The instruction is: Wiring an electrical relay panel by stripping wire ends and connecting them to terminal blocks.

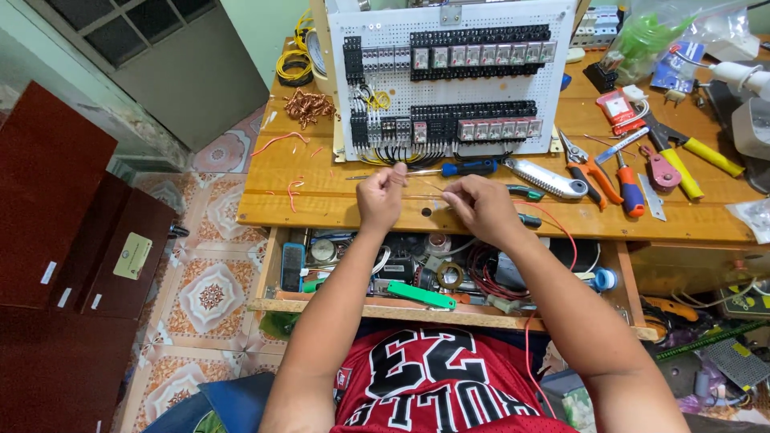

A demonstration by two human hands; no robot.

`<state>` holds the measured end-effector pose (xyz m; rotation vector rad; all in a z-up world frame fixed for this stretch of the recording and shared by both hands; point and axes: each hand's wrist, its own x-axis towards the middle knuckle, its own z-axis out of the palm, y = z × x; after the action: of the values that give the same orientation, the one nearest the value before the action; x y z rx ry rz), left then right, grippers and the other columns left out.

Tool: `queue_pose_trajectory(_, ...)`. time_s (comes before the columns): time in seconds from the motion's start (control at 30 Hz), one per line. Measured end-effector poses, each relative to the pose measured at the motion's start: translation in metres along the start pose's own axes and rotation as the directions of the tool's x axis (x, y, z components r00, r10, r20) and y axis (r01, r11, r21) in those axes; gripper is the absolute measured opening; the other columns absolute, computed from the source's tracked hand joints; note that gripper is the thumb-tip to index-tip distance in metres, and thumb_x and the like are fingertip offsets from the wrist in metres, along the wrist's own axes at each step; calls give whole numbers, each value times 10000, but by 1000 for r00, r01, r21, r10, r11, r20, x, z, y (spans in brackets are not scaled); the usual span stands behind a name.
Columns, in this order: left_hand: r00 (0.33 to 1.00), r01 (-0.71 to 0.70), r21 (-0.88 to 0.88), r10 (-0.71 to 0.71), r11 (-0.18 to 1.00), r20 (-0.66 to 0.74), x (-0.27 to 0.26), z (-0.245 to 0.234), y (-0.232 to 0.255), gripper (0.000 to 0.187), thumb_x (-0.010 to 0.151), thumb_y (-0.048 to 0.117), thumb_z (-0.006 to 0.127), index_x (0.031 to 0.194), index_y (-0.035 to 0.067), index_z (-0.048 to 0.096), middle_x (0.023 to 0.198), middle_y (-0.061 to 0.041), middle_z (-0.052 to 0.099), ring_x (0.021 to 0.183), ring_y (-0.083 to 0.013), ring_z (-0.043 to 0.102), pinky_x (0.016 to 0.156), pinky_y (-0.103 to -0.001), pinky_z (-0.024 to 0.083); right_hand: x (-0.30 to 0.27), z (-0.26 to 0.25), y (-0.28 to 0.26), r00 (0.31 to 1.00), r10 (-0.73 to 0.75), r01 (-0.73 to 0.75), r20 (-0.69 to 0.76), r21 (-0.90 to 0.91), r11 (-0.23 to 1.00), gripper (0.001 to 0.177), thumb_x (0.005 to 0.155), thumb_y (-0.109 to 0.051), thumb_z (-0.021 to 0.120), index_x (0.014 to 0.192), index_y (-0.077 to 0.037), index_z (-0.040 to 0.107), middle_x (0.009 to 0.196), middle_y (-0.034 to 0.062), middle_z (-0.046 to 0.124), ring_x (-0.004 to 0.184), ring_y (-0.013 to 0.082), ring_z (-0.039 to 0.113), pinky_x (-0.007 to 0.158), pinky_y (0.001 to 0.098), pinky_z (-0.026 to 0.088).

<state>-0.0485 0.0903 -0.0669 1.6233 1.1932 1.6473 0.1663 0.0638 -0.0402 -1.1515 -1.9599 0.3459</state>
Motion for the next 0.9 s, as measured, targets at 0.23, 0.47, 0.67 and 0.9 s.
queue_pose_trajectory(0.23,978,112,-82,-125,990,-167,4,-3,3,406,1046,270,615,673,131,699,488,42,419,553,-70,406,572,-221,382,2,-22,0,1000,6,-6,18,0,1000,80,953,-193,744,983,-121,761,796,93,703,790,342,711,735,411,556)
queue_pose_trajectory(0.47,966,41,-71,-58,997,-252,4,0,-3,405,1046,249,626,667,116,683,477,24,440,547,-64,402,588,-235,411,2,-23,11,999,26,-28,-36,-44,999,56,961,-202,758,990,-154,751,810,55,682,813,298,705,756,397,569)
queue_pose_trajectory(0.67,957,-176,90,192,980,-218,-1,6,-18,379,979,204,724,612,137,656,406,-32,355,408,-221,478,503,-292,436,1,-28,24,977,135,-147,-163,-64,987,75,984,-222,780,993,-156,744,809,27,653,790,251,683,727,359,565)
queue_pose_trajectory(0.9,945,-322,31,323,946,-52,-7,13,-23,472,886,137,794,510,158,511,373,21,322,377,-201,466,452,-242,412,3,-31,22,902,325,-261,-284,242,935,65,1005,-93,768,1040,-71,718,780,51,588,681,151,609,622,301,553)
